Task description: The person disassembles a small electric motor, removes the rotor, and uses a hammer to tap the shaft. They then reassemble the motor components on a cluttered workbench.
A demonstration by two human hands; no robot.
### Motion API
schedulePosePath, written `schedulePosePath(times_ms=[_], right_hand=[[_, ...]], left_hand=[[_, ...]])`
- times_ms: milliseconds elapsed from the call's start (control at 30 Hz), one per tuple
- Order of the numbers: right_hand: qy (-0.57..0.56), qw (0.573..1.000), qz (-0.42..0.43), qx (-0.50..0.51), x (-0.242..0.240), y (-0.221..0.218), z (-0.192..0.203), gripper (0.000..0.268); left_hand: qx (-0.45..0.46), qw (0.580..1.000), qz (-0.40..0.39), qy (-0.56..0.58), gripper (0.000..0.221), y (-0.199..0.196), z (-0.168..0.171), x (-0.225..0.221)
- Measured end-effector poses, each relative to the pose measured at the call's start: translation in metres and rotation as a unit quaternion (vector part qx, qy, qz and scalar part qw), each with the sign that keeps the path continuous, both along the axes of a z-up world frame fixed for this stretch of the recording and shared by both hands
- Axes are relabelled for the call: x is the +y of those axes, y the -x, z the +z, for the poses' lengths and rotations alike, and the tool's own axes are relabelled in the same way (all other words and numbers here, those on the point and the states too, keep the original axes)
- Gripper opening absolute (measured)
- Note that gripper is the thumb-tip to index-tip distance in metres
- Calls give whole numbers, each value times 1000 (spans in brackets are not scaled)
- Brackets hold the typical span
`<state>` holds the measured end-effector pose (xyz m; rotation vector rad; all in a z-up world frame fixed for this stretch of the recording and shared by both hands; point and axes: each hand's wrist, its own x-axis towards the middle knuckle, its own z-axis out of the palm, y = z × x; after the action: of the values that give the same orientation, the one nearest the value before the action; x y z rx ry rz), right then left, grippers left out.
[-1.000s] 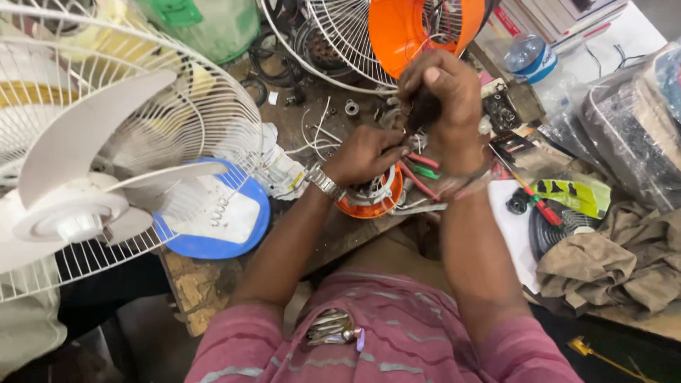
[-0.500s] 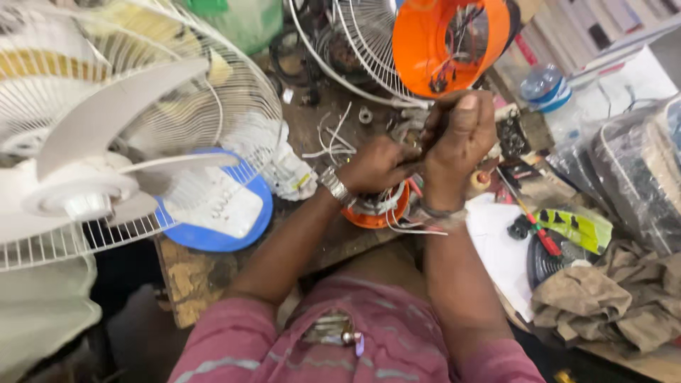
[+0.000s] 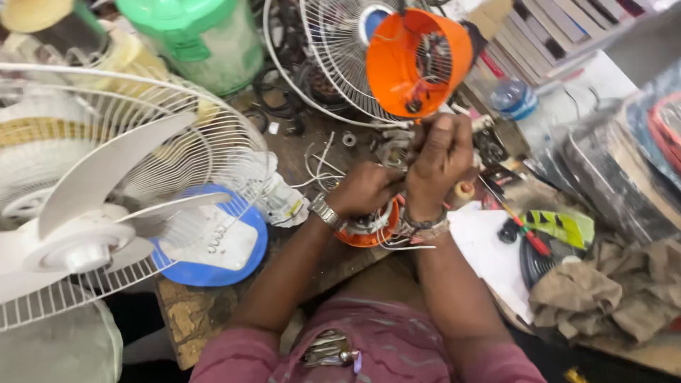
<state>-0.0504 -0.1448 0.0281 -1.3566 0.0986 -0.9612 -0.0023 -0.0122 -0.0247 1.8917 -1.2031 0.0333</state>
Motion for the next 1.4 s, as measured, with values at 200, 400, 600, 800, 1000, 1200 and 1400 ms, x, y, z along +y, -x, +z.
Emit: schedulePosePath(times_ms=[200, 400, 600, 800, 1000, 1200, 1400], right_hand=[[-34, 866, 499, 16, -40, -33, 30, 37], [-63, 915, 396, 46, -18, -26, 44, 41], [32, 998, 32, 42, 13, 4, 45, 44], [52, 712, 696, -75, -54, -44, 69, 35], [5, 990, 136, -26, -2, -23, 24, 51], [-15, 975, 216, -41, -16, 2, 43, 39], [85, 784, 610, -81, -65, -31, 61, 29]], left_hand=[[25, 1000, -8, -9, 22, -4, 11, 7], [31, 999, 3, -22, 25, -5, 19, 7], [21, 1000, 1, -11, 18, -8, 15, 4], [15, 999, -44, 27, 25, -12, 12, 6], [100, 994, -10, 33, 27, -9, 23, 10], [156, 987, -11, -29, 31, -10, 20, 6], [89, 995, -25, 32, 33, -8, 12, 5]])
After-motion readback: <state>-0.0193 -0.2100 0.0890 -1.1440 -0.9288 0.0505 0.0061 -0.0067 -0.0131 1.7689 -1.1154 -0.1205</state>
